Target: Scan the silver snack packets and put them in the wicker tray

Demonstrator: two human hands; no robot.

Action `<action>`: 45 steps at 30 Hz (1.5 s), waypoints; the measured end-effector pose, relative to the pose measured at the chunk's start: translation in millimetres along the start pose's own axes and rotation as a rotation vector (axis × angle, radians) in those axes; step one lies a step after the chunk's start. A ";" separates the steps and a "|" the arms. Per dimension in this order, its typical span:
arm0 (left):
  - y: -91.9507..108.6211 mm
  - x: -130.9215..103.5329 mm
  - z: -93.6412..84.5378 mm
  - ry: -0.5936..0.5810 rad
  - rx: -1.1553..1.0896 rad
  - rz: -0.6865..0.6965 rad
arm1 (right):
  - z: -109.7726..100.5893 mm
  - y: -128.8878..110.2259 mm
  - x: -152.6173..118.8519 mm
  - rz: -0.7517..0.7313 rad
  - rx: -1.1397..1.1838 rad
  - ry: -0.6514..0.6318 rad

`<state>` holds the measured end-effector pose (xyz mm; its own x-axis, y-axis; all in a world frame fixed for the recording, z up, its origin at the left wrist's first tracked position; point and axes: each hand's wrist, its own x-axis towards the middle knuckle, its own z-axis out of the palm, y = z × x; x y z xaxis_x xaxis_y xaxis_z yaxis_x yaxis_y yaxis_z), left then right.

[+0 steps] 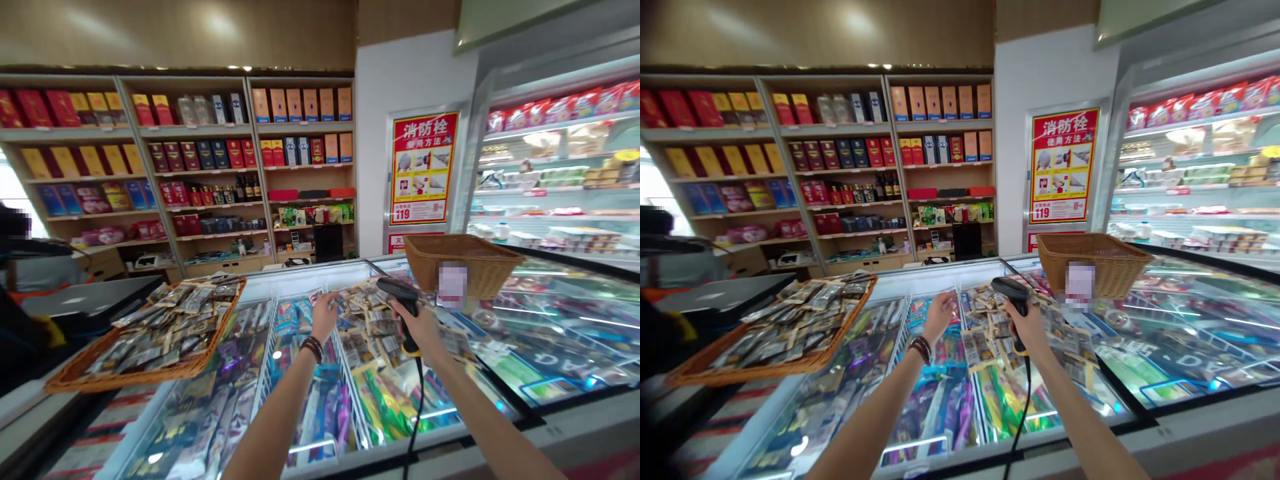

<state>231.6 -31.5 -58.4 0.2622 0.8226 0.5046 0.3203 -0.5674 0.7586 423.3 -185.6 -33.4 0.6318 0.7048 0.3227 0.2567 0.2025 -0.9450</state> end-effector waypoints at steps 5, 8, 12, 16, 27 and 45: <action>-34.4 -23.6 -96.6 0.109 0.153 0.030 | 75.9 -6.7 -22.1 0.036 0.121 -0.213; -52.0 -38.2 -156.8 0.220 0.252 0.032 | 122.5 -15.8 -36.7 0.014 0.153 -0.348; -70.8 -54.1 -232.1 0.371 0.388 -0.030 | 177.9 -30.0 -55.9 0.007 0.205 -0.471; -82.5 -63.8 -291.4 0.475 0.595 -0.205 | 220.1 -43.7 -75.1 -0.005 0.258 -0.533; -83.4 -62.7 -304.4 -0.083 1.034 -0.552 | 255.8 -23.6 -105.7 0.031 0.201 -0.582; -49.5 -72.2 -298.7 0.013 1.157 -0.471 | 247.4 -14.5 -115.9 0.020 0.200 -0.592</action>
<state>-75.1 -51.6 -9.2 -0.1022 0.9509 0.2920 0.9942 0.0876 0.0625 165.4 -102.0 -70.2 0.1075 0.9555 0.2747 0.0712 0.2682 -0.9607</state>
